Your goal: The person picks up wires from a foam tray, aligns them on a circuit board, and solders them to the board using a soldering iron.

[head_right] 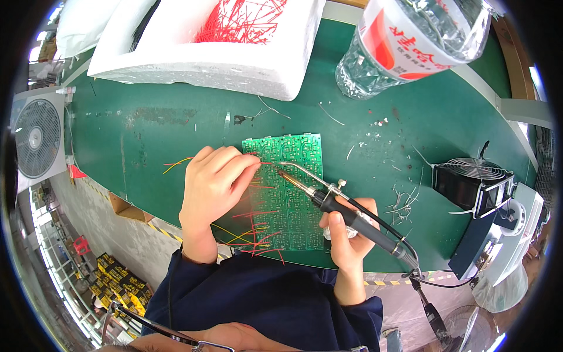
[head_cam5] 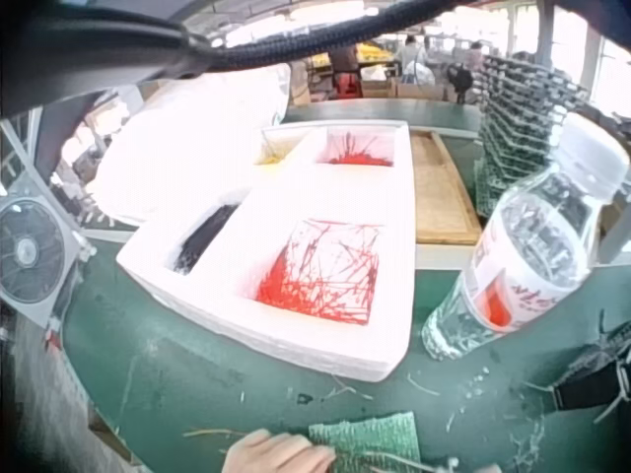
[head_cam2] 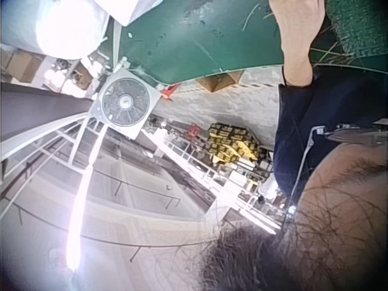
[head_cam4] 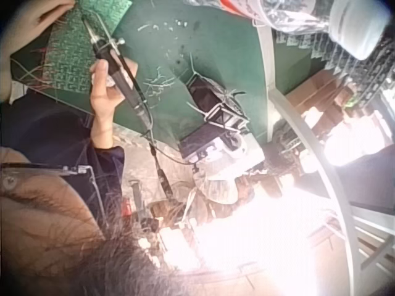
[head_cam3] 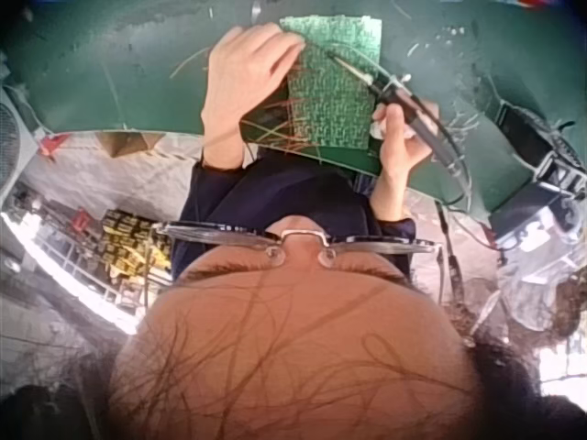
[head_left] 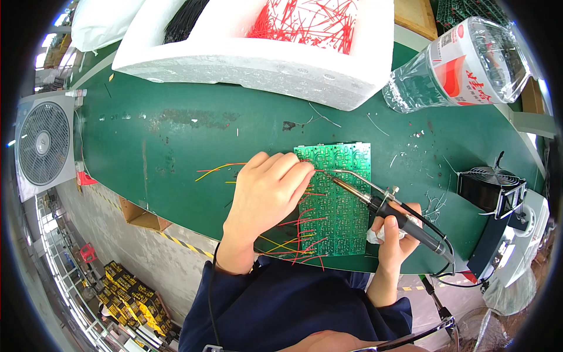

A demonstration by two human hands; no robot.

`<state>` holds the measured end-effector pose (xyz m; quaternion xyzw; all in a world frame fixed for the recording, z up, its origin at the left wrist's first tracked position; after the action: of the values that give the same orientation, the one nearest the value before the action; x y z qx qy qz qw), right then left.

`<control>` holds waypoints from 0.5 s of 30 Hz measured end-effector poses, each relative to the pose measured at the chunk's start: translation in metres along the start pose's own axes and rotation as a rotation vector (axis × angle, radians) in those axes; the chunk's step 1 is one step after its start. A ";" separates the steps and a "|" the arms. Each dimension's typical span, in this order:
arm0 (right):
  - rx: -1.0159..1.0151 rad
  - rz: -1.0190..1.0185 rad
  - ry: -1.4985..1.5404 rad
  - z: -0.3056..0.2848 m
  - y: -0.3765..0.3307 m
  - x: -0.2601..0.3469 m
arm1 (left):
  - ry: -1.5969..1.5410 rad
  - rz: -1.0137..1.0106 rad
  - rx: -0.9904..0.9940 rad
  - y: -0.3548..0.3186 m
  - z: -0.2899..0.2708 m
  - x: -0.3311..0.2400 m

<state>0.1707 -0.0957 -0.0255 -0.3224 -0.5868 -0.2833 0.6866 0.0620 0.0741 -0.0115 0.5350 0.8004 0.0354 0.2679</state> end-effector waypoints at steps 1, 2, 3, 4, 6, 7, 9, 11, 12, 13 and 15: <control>0.005 0.006 0.006 0.000 0.000 0.000 | 0.002 0.000 0.003 0.000 0.000 0.000; 0.005 0.006 0.006 0.000 0.001 0.000 | 0.007 -0.013 0.015 0.000 0.000 0.001; 0.002 0.019 0.012 0.001 0.001 0.000 | 0.004 0.000 0.006 0.001 0.000 0.001; -0.002 0.033 0.017 0.001 0.001 0.000 | 0.004 -0.003 0.003 0.001 0.000 0.001; -0.004 0.037 0.020 0.001 0.002 0.000 | 0.005 -0.004 0.000 0.001 0.000 0.001; -0.006 0.041 0.023 0.002 0.002 0.000 | 0.005 -0.004 -0.003 0.001 0.000 0.001; -0.008 0.049 0.018 0.002 0.002 0.001 | 0.006 -0.004 -0.005 0.001 0.001 0.001; -0.009 0.056 0.013 0.002 0.003 0.000 | 0.008 -0.021 0.006 0.001 0.001 0.002; -0.008 0.053 0.014 0.002 0.003 0.000 | 0.004 -0.007 -0.005 0.001 0.001 0.002; -0.007 0.049 0.016 0.002 0.004 0.000 | 0.005 -0.006 -0.001 0.002 0.001 0.002; -0.010 0.051 0.021 0.002 0.004 -0.001 | 0.006 -0.006 0.002 0.002 0.001 0.003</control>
<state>0.1724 -0.0916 -0.0265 -0.3377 -0.5699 -0.2718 0.6981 0.0630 0.0771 -0.0126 0.5327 0.8029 0.0353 0.2651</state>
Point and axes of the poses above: each hand's wrist, its own y-axis towards the middle knuckle, its own z-axis out of the palm, x = y × z, the point moved 2 cm from there along y, towards the middle knuckle, and after that the axes turned 1 degree about y, right-handed, at the moved point
